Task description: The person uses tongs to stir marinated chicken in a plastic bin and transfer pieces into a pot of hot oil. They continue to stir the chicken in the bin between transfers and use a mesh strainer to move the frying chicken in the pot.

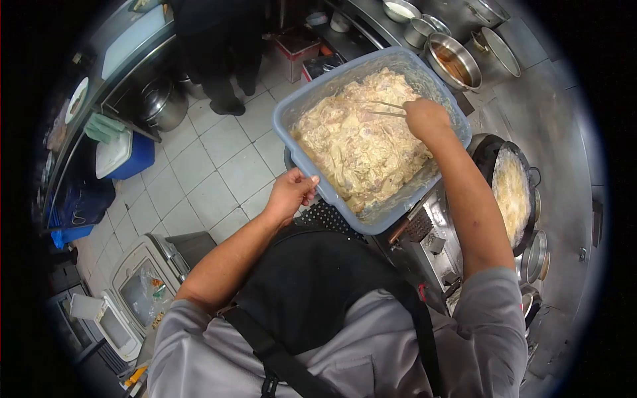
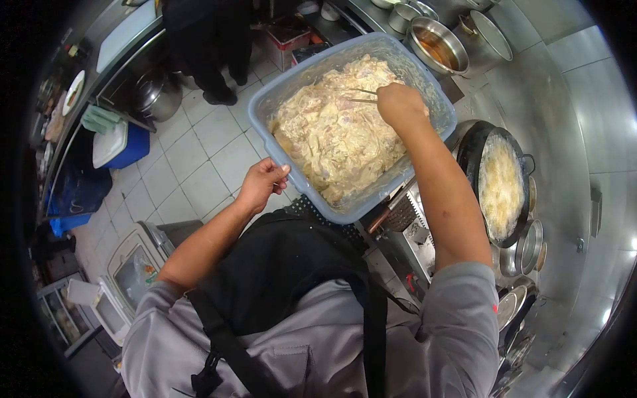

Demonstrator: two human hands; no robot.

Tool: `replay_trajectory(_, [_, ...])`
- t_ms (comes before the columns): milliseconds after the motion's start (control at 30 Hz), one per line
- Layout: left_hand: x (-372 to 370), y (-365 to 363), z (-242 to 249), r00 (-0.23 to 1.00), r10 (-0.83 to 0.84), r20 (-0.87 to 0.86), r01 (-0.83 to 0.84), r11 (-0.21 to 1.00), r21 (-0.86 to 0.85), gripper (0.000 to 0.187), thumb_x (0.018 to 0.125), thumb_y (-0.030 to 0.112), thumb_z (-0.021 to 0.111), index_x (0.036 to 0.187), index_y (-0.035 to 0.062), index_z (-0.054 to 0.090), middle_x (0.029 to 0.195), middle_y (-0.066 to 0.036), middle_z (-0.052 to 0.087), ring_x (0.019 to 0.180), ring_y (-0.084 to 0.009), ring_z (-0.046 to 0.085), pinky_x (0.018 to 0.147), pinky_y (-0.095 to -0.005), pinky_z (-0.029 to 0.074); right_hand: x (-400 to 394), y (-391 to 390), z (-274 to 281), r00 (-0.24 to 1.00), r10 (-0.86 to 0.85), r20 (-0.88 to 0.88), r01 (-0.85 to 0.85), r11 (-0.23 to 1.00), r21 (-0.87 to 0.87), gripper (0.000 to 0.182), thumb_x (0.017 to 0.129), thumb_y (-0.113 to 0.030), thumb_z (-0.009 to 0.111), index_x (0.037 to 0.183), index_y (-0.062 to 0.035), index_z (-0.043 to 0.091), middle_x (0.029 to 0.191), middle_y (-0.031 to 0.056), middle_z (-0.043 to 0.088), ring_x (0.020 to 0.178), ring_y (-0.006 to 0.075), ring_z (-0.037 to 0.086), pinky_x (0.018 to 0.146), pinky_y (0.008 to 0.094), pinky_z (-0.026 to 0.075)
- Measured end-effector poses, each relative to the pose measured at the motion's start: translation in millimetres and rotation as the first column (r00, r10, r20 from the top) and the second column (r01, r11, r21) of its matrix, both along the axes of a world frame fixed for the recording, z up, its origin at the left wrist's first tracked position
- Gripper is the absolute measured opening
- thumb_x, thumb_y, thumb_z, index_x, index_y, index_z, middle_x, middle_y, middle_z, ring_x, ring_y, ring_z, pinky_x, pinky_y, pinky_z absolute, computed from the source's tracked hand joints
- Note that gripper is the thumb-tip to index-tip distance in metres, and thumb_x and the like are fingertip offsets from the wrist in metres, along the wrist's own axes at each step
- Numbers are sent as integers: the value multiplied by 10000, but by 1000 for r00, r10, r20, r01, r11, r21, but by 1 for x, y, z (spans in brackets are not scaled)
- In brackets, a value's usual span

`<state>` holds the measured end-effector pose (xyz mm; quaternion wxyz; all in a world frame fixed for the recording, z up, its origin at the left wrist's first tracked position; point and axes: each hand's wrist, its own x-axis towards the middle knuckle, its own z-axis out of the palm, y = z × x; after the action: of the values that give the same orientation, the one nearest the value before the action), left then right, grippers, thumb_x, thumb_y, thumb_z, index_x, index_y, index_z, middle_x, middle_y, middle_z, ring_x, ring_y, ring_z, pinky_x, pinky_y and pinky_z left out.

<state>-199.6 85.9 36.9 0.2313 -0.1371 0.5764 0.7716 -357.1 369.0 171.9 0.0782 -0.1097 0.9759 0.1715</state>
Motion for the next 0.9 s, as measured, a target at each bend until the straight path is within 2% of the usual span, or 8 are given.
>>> replay_trajectory(133, [-3,-3,1,999,-43,-9,43,999,-8,182,908,221,704,891,73,600,750,-1,582,635,-92,553,555,-236,448,-26,-7,-21,994,9,110,-17,997,74,270,910,-124,470,1032,-72,704,1078,164,689,1020,344,662,844,461,524])
replay_trajectory(267, [-3,-4,-1,998,-64,-24,64,998,-2,183,909,225,703,891,73,601,751,-1,583,637,-94,553,564,-236,448,-6,2,-8,995,-30,96,31,1000,-4,240,898,-145,511,1023,-82,706,1062,159,692,1011,354,656,858,460,512])
replay_trajectory(367, [-3,-5,2,997,-70,-27,70,998,5,184,911,223,700,883,73,597,752,-3,584,638,-95,554,570,-238,448,20,21,0,984,-154,85,163,981,-105,250,881,-161,538,1035,-132,733,1072,130,702,1010,347,661,878,450,518])
replay_trajectory(467, [-3,-4,1,995,-86,-59,86,996,-14,187,913,225,694,879,72,592,752,-8,585,638,-97,552,569,-240,448,47,57,7,988,-153,31,156,959,-238,218,872,-212,607,1039,-146,730,1046,141,701,995,357,655,875,454,509])
replay_trajectory(533, [-1,-4,-3,996,-53,-76,52,999,-15,198,913,227,691,874,64,584,751,-23,584,638,-109,554,568,-247,447,67,83,21,987,-144,-74,97,890,-446,236,849,-251,668,1050,-139,724,1001,161,699,966,364,650,851,450,506])
replay_trajectory(700, [2,1,-8,996,4,-87,-6,1000,-30,217,903,215,697,840,59,560,722,-29,561,627,-122,545,538,-261,435,136,155,120,926,-358,-118,244,809,-535,292,846,-263,691,1093,-108,709,999,172,697,938,365,653,829,439,503])
replay_trajectory(767, [5,6,-9,994,56,-93,-58,998,-11,210,909,212,689,841,68,553,710,-23,547,618,-124,537,533,-260,429,164,210,151,913,-345,-216,175,812,-557,313,842,-263,695,1105,-94,703,976,177,700,922,363,657,824,426,507])
replay_trajectory(900, [12,14,-13,983,162,-91,-159,987,32,193,933,214,663,845,105,530,691,1,529,612,-114,526,528,-253,421,215,294,211,814,-524,-251,360,793,-491,310,851,-249,674,1118,-92,698,987,174,700,912,354,665,824,415,510])
